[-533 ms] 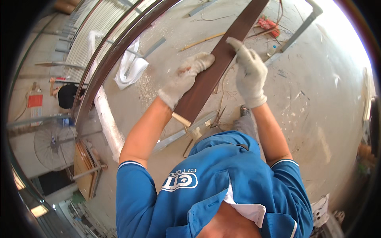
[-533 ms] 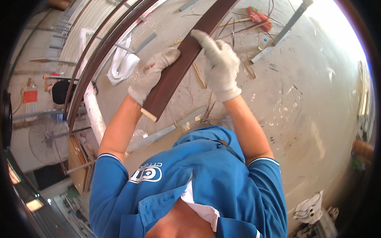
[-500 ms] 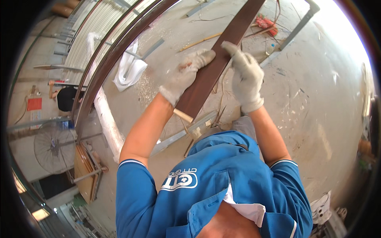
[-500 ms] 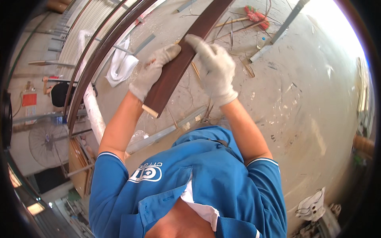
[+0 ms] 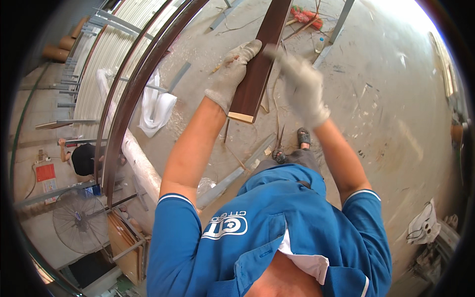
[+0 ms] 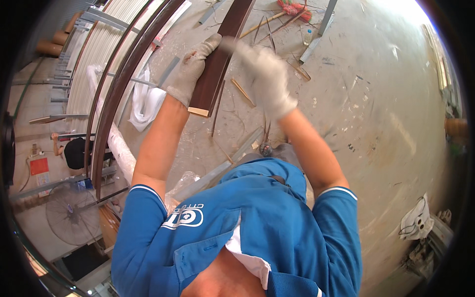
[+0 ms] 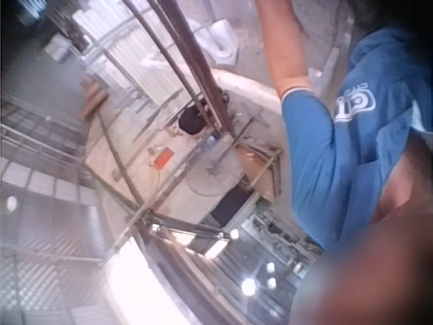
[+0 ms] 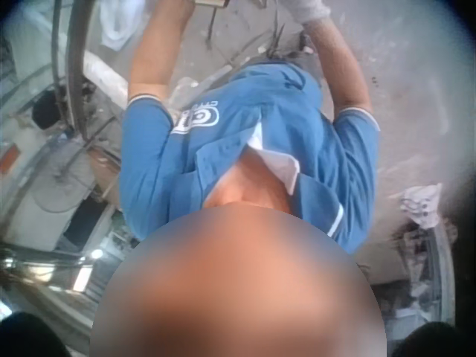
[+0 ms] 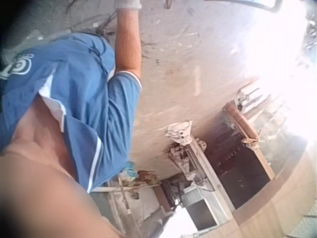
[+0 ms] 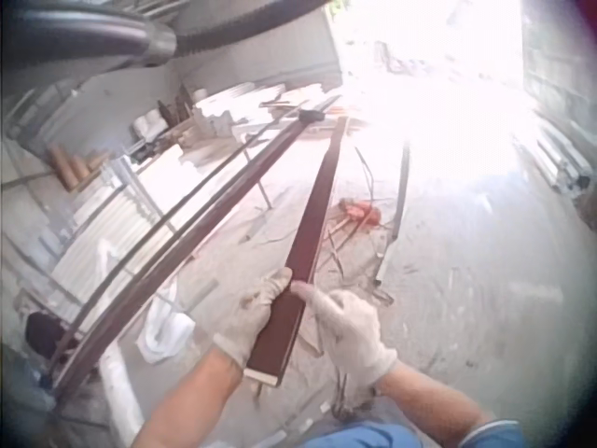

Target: The person scrapes a long curved metal frame with a handheld scraper, removing material along its length. The person repeatedly repositions the frame and continues scraping different sections.

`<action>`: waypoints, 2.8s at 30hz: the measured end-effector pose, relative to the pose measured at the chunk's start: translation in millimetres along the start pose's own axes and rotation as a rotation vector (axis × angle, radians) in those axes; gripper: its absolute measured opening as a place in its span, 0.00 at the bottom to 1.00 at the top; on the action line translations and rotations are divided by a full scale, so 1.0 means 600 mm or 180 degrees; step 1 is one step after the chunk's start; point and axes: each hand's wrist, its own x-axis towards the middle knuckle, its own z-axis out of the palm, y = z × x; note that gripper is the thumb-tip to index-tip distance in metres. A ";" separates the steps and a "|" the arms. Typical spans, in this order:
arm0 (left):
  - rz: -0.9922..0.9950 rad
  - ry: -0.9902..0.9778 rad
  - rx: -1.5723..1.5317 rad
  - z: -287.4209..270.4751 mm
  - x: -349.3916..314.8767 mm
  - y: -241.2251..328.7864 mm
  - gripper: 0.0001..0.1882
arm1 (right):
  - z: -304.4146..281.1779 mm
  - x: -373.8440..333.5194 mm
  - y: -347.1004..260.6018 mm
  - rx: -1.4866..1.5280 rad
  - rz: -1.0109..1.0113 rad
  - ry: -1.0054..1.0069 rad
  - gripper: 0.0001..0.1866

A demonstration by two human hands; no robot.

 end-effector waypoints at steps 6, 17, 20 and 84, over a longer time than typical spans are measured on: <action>-0.0301 0.0345 -0.0087 -0.008 -0.002 0.021 0.25 | -0.027 -0.133 -0.111 0.0324 -0.1084 -0.1731 0.21; -0.0384 0.0411 -0.0170 0.001 0.008 -0.009 0.20 | -0.031 -0.125 -0.111 0.0810 -0.1396 -0.2439 0.26; -0.0050 0.0068 -0.0246 -0.006 0.001 -0.030 0.19 | -0.048 -0.167 -0.050 0.1169 -0.0095 -0.1146 0.23; -0.1393 -0.0249 -0.1492 0.189 -0.073 -0.027 0.24 | -0.055 -0.069 0.113 0.0157 -0.0019 0.0257 0.30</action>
